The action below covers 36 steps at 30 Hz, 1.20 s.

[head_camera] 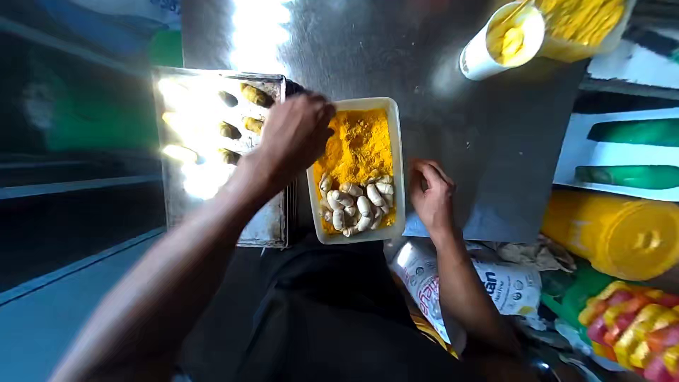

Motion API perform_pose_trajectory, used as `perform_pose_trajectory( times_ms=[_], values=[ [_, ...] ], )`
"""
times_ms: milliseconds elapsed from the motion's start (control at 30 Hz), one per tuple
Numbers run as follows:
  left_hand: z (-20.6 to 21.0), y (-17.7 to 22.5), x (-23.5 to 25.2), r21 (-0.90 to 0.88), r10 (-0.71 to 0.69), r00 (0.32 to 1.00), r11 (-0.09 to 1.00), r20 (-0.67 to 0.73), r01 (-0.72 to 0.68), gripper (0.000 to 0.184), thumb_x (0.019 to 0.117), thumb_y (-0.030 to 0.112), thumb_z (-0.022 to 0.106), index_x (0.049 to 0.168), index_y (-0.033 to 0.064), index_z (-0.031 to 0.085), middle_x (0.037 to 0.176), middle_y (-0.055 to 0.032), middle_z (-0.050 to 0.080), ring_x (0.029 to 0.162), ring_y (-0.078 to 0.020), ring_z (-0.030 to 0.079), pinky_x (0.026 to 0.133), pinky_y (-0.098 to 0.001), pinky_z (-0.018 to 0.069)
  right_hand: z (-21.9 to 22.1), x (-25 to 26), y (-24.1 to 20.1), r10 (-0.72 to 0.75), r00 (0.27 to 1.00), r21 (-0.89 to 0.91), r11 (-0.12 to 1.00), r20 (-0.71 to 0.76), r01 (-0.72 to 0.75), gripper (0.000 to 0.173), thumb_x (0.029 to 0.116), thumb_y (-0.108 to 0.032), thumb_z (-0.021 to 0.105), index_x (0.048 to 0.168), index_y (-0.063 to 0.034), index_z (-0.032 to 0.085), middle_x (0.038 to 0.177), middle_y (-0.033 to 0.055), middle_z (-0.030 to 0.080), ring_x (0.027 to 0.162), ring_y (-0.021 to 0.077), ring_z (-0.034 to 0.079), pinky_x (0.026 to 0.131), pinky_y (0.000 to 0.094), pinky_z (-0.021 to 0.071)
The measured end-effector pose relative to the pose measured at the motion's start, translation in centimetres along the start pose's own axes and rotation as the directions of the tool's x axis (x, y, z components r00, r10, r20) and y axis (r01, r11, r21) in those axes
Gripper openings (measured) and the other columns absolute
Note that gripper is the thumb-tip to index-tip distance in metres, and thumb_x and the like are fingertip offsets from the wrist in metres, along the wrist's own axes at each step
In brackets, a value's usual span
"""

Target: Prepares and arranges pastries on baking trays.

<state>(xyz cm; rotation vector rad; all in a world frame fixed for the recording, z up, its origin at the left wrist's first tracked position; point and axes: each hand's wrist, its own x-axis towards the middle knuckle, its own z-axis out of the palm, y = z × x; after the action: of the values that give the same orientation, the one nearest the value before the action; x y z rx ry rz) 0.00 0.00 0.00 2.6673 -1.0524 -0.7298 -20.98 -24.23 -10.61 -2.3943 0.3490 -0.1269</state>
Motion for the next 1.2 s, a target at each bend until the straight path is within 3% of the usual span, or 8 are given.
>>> perform_pose_trajectory(
  times_ms=[233, 333, 467, 633, 800, 967, 1100, 1200],
  values=[
    [16.2, 2.5, -3.5, -0.002, -0.274, 0.956, 0.961, 0.104, 0.276, 0.037, 0.0911, 0.004, 0.070, 0.127, -0.0022, 0.064, 0.130, -0.0235, 0.059, 0.118, -0.0433, 0.060, 0.086, -0.0559, 0.0584, 4.9, 0.9, -2.1, 0.000, 0.944, -0.151, 0.987, 0.329, 0.053, 0.038, 0.1011, -0.016, 0.061, 0.137, -0.0051, 0.062, 0.133, 0.0159, 0.065, 0.119, 0.0298, 0.066, 0.100, 0.0477, 0.0561],
    [17.0, 3.9, -2.9, 0.094, -0.317, 0.937, 0.947, 0.147, 0.306, 0.056, 0.0874, 0.004, 0.074, 0.140, -0.0001, 0.054, 0.127, -0.0273, 0.057, 0.117, -0.0470, 0.057, 0.087, -0.0558, 0.0549, 7.6, 0.9, -2.7, 0.098, 0.879, -0.312, 0.948, 0.466, 0.060, 0.056, 0.0935, -0.016, 0.071, 0.145, -0.0029, 0.053, 0.130, 0.0242, 0.060, 0.119, 0.0426, 0.060, 0.095, 0.0584, 0.0537],
    [16.2, 2.8, -2.8, -0.090, -0.327, 0.925, 0.933, 0.193, 0.348, 0.041, 0.0866, 0.005, 0.076, 0.125, 0.0019, 0.062, 0.131, -0.0250, 0.052, 0.108, -0.0435, 0.062, 0.078, -0.0538, 0.0609, 7.7, 1.3, -3.1, 0.114, 0.874, -0.302, 0.952, 0.472, 0.039, 0.038, 0.0813, -0.011, 0.079, 0.117, -0.0055, 0.070, 0.119, 0.0217, 0.060, 0.108, 0.0398, 0.061, 0.083, 0.0549, 0.0566],
    [13.2, 0.1, -1.1, -0.349, -0.272, 0.946, 0.881, 0.175, 0.318, 0.028, 0.0944, 0.008, 0.063, 0.122, 0.0034, 0.065, 0.134, -0.0246, 0.054, 0.102, -0.0364, 0.069, 0.087, -0.0523, 0.0604, 5.6, 3.8, -2.9, 0.120, 0.799, -0.143, 0.989, 0.589, -0.043, 0.032, 0.0819, -0.007, 0.077, 0.113, -0.0068, 0.070, 0.118, 0.0177, 0.065, 0.102, 0.0355, 0.067, 0.086, 0.0575, 0.0576],
    [12.3, -2.5, 5.1, -0.318, -0.287, 0.949, 0.919, -0.130, 0.235, 0.026, 0.1035, 0.015, 0.052, 0.122, 0.0031, 0.066, 0.123, -0.0207, 0.064, 0.117, -0.0373, 0.063, 0.100, -0.0517, 0.0538, 3.8, 7.4, -4.2, 0.111, 0.933, -0.057, 0.994, 0.341, -0.098, 0.026, 0.0889, -0.006, 0.071, 0.115, -0.0071, 0.066, 0.104, 0.0207, 0.069, 0.091, 0.0398, 0.069, 0.076, 0.0607, 0.0565],
    [18.5, -1.4, 6.8, -0.479, -0.499, 0.836, 0.805, -0.229, 0.350, 0.043, 0.0981, 0.016, 0.060, 0.140, 0.0096, 0.059, 0.145, -0.0216, 0.052, 0.135, -0.0421, 0.050, 0.108, -0.0561, 0.0486, 10.6, 7.1, -4.0, 0.031, 0.980, -0.054, 0.998, 0.196, -0.021, 0.041, 0.0899, 0.003, 0.067, 0.130, -0.0020, 0.063, 0.154, 0.0171, 0.048, 0.136, 0.0361, 0.053, 0.109, 0.0526, 0.0498],
    [19.1, 2.7, 2.5, -0.686, -0.531, 0.845, 0.640, -0.070, 0.345, 0.051, 0.1009, 0.018, 0.061, 0.150, 0.0093, 0.047, 0.145, -0.0230, 0.050, 0.126, -0.0422, 0.057, 0.101, -0.0605, 0.0511, 12.8, 5.2, -3.6, 0.018, 0.986, 0.121, 0.992, 0.164, -0.039, 0.021, 0.0908, 0.000, 0.070, 0.112, -0.0011, 0.070, 0.138, 0.0156, 0.062, 0.123, 0.0309, 0.064, 0.102, 0.0502, 0.0550],
    [17.9, 1.2, 2.6, -0.689, -0.511, 0.859, 0.618, 0.013, 0.378, 0.060, 0.0971, 0.020, 0.069, 0.151, 0.0065, 0.045, 0.147, -0.0259, 0.050, 0.124, -0.0400, 0.061, 0.100, -0.0554, 0.0544, 12.6, 5.3, -2.2, 0.084, 0.982, 0.165, 0.980, 0.167, -0.111, 0.050, 0.0908, -0.010, 0.075, 0.137, -0.0053, 0.056, 0.132, 0.0188, 0.064, 0.117, 0.0338, 0.065, 0.098, 0.0534, 0.0555]
  ],
)
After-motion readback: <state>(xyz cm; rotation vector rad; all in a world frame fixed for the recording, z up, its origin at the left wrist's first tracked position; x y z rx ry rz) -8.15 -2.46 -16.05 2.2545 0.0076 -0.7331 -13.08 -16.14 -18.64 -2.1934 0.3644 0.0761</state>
